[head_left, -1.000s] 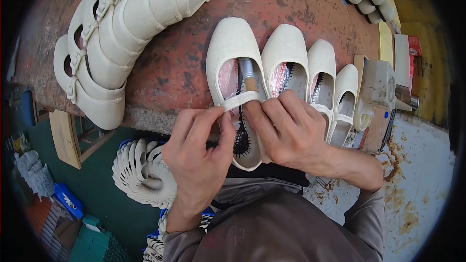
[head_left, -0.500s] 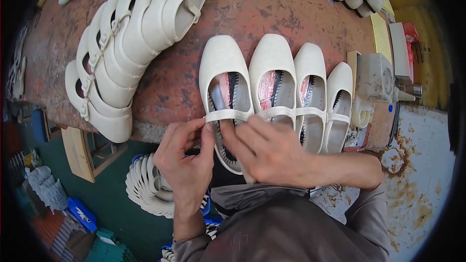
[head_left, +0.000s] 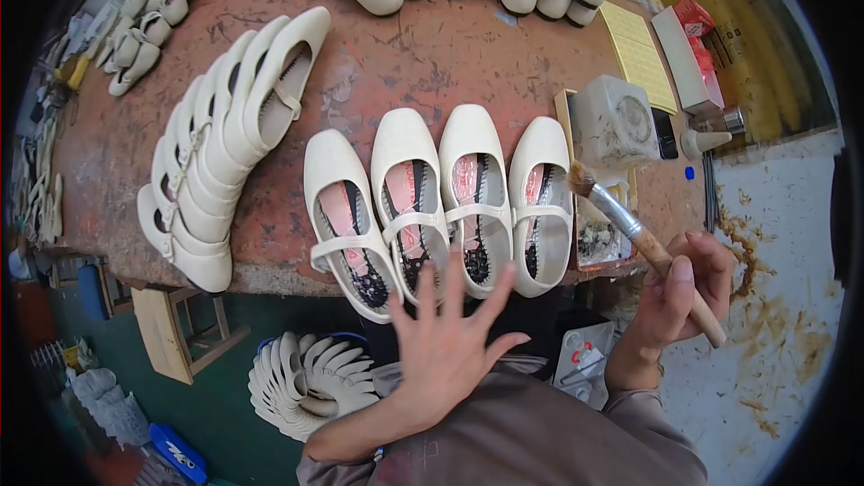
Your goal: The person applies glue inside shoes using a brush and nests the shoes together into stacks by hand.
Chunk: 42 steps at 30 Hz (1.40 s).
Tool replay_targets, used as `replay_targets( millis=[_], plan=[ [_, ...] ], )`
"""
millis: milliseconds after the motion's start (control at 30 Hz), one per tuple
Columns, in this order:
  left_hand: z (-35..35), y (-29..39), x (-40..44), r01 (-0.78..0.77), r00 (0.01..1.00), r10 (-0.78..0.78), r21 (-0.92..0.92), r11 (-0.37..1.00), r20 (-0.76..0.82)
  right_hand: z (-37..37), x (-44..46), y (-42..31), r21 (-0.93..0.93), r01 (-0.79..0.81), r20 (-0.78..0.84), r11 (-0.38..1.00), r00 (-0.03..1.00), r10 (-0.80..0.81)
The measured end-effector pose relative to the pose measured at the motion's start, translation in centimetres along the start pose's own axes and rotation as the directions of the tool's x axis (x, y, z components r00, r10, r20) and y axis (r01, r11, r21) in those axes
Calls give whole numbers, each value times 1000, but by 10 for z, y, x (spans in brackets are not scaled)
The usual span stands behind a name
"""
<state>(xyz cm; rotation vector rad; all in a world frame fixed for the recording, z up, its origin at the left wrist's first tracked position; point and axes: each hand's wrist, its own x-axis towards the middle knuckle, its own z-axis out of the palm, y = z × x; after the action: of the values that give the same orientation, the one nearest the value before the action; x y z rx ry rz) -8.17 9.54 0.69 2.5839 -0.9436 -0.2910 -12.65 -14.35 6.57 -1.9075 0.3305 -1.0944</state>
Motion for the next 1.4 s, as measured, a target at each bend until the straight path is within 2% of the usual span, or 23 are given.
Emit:
replay_targets(
  millis=[100,167,233,300,333,533,700,833,900,933,967,1033,1067,1100,1200,1233,1267,1300,1333,1400],
  plan=[
    [20,25,11,-56,997,45,163,985,67,-19,-5,17,-12,-35,-34,999,999,34],
    [36,29,11,-42,999,43,263,964,3,-28,-11,29,11,-92,-47,996,995,92],
    [44,18,11,-36,993,54,169,985,-102,-39,-13,48,-24,-124,-73,992,990,122],
    [70,-6,14,-180,921,235,194,964,-310,-51,-11,66,-19,-175,-123,984,978,171],
    [65,-10,18,-209,889,259,169,963,-378,-52,-8,72,-56,-167,-172,984,973,156],
    [42,-17,11,-268,756,207,-5,963,-621,-59,11,79,-20,-128,-175,992,977,122],
    [-10,-17,-34,-232,684,189,36,972,-704,-49,26,79,-39,-64,-224,997,973,54],
    [-67,-56,-51,-88,622,197,182,979,-758,-32,31,66,-34,-49,-269,998,962,38],
    [-94,-103,-44,43,554,192,258,965,-810,-25,33,58,-29,-27,-291,999,956,17],
    [-113,-137,-32,113,457,231,313,943,-859,-23,34,55,-29,-3,-270,1000,963,-5],
    [-144,-181,-22,131,446,291,384,914,-846,-22,33,54,-32,19,-253,999,967,-27],
    [-234,-264,4,467,406,319,495,733,-856,-23,28,47,-39,31,-225,999,974,-39],
    [-276,-302,17,599,389,303,489,634,-870,-19,27,41,-42,17,-210,999,977,-25],
    [-309,-324,27,794,374,62,354,494,-925,-15,24,35,-45,1,-198,999,980,-10],
    [-329,-349,76,703,167,-48,85,706,-985,-6,20,29,-1,96,-203,995,975,-94],
    [-311,-326,91,549,341,31,226,804,-940,-6,18,28,-5,93,-195,996,976,-93],
    [-278,-297,100,377,480,-29,176,909,-877,-6,15,27,-3,63,-190,998,980,-62],
    [-250,-263,113,389,687,-226,85,917,-691,-6,14,26,-1,32,-184,999,982,-31],
    [-188,-253,131,409,635,-132,187,893,-761,-8,12,25,-1,1,-174,1000,985,-2],
    [-87,-247,162,603,703,-355,252,757,-616,-18,10,28,-81,27,-165,996,986,-40]
  ],
)
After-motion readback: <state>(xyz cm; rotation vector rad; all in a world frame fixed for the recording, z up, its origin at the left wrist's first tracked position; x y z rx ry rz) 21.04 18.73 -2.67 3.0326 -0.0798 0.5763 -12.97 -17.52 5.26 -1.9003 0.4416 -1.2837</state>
